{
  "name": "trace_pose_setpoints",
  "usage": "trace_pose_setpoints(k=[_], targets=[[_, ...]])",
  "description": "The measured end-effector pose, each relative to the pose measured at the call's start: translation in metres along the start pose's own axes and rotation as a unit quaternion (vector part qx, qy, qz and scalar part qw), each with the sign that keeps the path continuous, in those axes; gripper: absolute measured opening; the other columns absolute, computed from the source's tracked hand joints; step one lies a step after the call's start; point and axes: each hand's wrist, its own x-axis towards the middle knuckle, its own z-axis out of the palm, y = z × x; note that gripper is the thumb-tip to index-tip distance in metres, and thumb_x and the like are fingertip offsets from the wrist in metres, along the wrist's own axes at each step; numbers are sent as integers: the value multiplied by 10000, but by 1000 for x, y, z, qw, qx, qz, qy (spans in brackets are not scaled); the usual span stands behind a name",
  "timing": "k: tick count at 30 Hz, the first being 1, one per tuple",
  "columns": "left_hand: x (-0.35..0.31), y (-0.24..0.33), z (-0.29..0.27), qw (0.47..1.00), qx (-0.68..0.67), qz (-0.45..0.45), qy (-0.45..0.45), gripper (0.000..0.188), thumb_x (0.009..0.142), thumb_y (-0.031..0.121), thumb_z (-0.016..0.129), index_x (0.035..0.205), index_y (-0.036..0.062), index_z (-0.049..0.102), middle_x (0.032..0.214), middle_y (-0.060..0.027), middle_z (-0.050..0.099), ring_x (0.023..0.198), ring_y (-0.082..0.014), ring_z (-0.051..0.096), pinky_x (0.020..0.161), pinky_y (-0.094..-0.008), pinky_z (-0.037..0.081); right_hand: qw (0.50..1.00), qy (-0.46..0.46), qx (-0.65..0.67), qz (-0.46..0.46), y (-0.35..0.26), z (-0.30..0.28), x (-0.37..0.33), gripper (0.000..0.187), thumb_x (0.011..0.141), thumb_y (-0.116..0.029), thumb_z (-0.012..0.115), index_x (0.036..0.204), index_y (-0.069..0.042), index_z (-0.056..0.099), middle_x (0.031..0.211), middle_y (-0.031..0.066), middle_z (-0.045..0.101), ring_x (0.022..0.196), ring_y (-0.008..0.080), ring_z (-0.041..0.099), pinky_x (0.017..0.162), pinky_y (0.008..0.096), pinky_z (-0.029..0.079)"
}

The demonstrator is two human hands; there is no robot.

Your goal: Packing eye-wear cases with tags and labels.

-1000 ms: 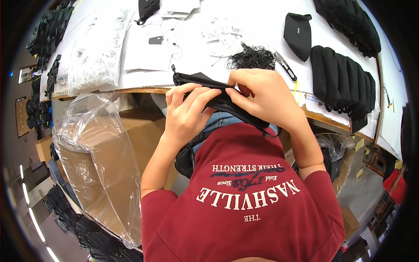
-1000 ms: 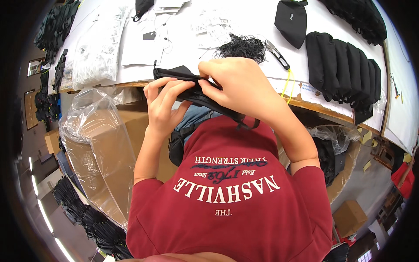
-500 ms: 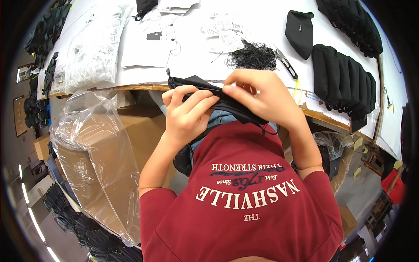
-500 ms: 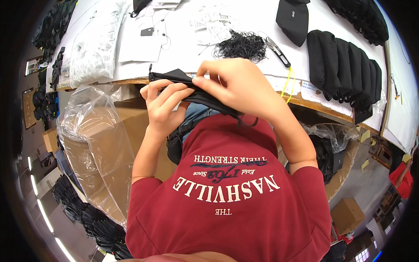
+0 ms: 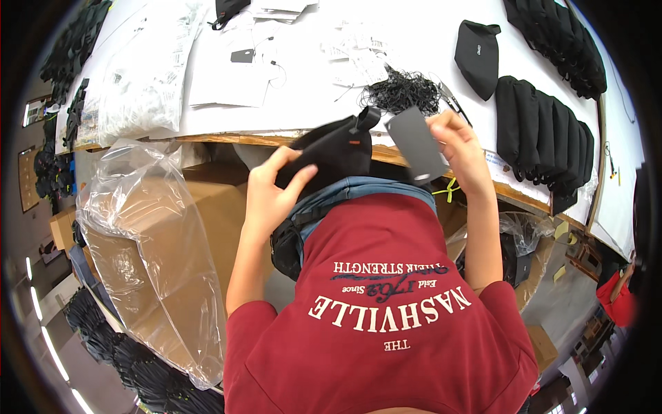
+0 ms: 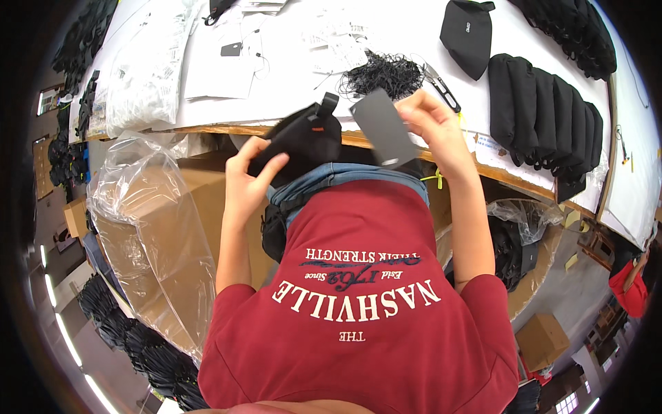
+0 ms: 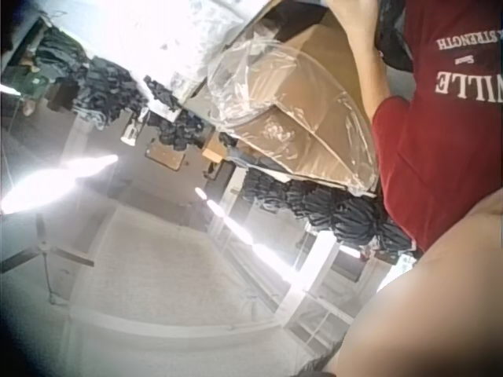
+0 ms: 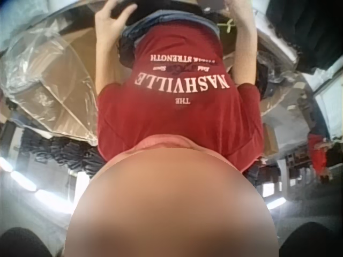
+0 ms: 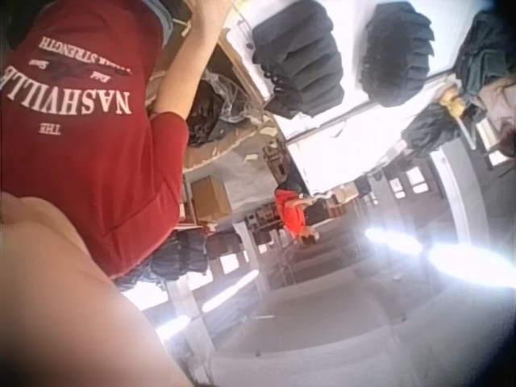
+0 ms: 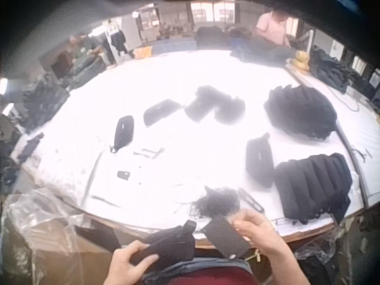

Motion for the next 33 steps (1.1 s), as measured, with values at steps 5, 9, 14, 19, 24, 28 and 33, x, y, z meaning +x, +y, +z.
trace_pose_setpoints(k=[5, 9, 14, 19, 24, 28, 33], targets=[[-14, -1, 0, 952, -188, -140, -197, 214, 827, 165, 688, 865, 31, 526, 766, 30, 514, 729, -30, 447, 641, -203, 377, 988, -75, -42, 128, -13, 12, -6, 220, 980, -290, 407, 1078, -96, 441, 963, 100, 637, 768, 189, 664, 604, 273, 523], [-14, -2, -1, 933, -152, -120, -302, 247, 836, 208, 680, 872, 28, 515, 686, 28, 477, 679, -31, 428, 602, -212, 360, 981, -185, -35, 54, -1, 13, -18, 598, 937, -495, 439, 1379, -107, 334, 1004, 100, 619, 995, 190, 594, 894, 338, 451], [-11, -2, 7, 939, -139, -99, -300, 271, 841, 243, 670, 881, 27, 510, 672, 18, 480, 663, -45, 419, 606, -219, 369, 967, -194, -157, 55, -8, 20, -20, 874, 747, -257, 728, 1453, -114, 232, 1067, 30, 577, 935, 104, 550, 806, 244, 436], [-12, -3, 10, 938, -160, -122, -282, 243, 844, 202, 666, 894, 22, 510, 747, 3, 506, 738, -50, 451, 668, -214, 391, 975, -127, -118, 136, -21, 16, -24, 783, 724, -50, 722, 1387, -110, 309, 1028, 78, 613, 927, 106, 577, 819, 219, 445], [-15, -3, 21, 960, -161, -164, -157, 172, 855, 140, 658, 922, 39, 536, 796, 29, 540, 726, -17, 485, 651, -174, 401, 981, -101, -17, 163, -1, 30, -39, 598, 741, -23, 711, 1262, -56, 419, 937, 114, 668, 897, 150, 637, 836, 269, 480], [-18, -10, 18, 954, -183, -183, -150, 197, 852, 156, 657, 936, 27, 534, 809, 2, 562, 739, -30, 490, 661, -195, 416, 966, -147, -28, 212, 16, 28, -53, 385, 809, -53, 669, 1150, 13, 501, 944, 112, 663, 874, 147, 635, 827, 270, 484], [-26, -16, 10, 944, -220, -193, -152, 189, 847, 151, 662, 934, 31, 544, 817, 6, 561, 755, -31, 497, 671, -195, 418, 986, 22, -133, 99, -3, -11, -41, 410, 883, -114, 598, 1234, 35, 446, 835, 94, 653, 751, 137, 619, 701, 266, 493]])
